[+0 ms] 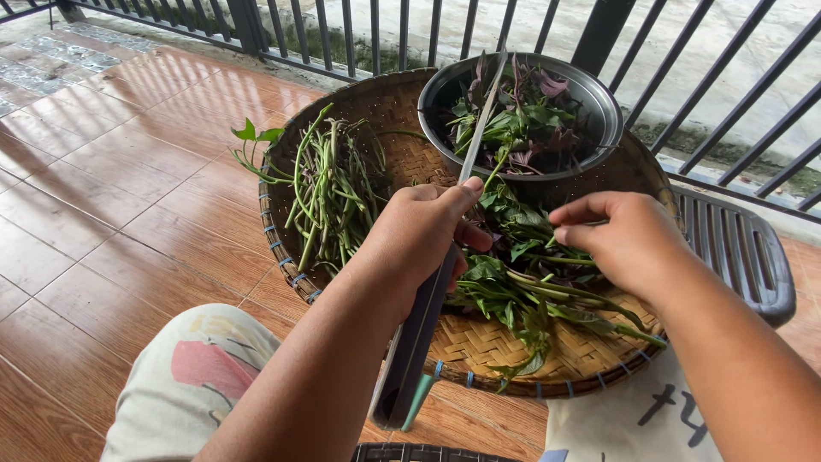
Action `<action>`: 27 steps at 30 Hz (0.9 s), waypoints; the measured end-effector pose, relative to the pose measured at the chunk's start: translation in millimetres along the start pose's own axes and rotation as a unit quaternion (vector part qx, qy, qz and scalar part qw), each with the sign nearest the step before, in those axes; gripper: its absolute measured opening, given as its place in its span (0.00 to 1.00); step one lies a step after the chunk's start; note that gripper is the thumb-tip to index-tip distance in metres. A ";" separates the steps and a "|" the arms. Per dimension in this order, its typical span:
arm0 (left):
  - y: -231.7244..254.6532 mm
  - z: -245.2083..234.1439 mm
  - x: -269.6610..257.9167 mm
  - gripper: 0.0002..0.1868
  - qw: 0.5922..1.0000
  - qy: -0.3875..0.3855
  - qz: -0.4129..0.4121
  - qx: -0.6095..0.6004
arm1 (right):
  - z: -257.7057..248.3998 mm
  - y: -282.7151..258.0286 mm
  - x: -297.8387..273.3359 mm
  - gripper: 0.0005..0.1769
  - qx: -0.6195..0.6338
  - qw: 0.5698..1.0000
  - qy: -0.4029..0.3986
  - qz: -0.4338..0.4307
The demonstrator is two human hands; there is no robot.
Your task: The person trims leafy green vegetables using a knife, cutting stems and leaves over a woven basket. The trimmed pieces are placed into a metal bowl while the remaining stems are set aside in the basket.
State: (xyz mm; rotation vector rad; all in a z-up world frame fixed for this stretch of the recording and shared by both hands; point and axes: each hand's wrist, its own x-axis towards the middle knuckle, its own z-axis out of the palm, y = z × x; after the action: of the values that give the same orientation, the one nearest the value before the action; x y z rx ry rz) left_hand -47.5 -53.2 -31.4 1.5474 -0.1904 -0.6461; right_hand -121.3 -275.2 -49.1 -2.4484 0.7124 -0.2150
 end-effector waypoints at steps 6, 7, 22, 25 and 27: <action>-7.6 13.3 -6.6 0.25 0.999 -0.010 -0.020 0.036 | 0.1 16.5 -17.6 0.11 -0.142 0.986 -0.023 0.082; -8.1 14.3 -7.3 0.25 0.999 -0.011 -0.021 0.038 | 0.2 15.5 -18.8 0.12 -0.164 0.982 -0.029 0.084; -10.3 16.2 -14.5 0.26 0.998 -0.015 0.001 -0.062 | -33.4 2.9 -16.2 0.12 0.074 0.995 0.031 0.062; -3.8 17.1 -14.3 0.26 0.993 -0.031 0.040 -0.103 | -41.9 -6.3 -18.1 0.11 0.124 0.991 0.046 0.021; 1.0 19.5 -13.4 0.28 0.986 -0.055 0.091 -0.130 | -45.2 -12.0 -20.3 0.11 0.118 0.991 0.067 -0.017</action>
State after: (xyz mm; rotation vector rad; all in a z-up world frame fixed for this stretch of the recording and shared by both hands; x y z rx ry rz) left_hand -68.0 -63.5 -25.8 1.2286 -0.3154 -0.5877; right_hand -146.8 -277.8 -5.0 -2.2354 0.6618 -0.4548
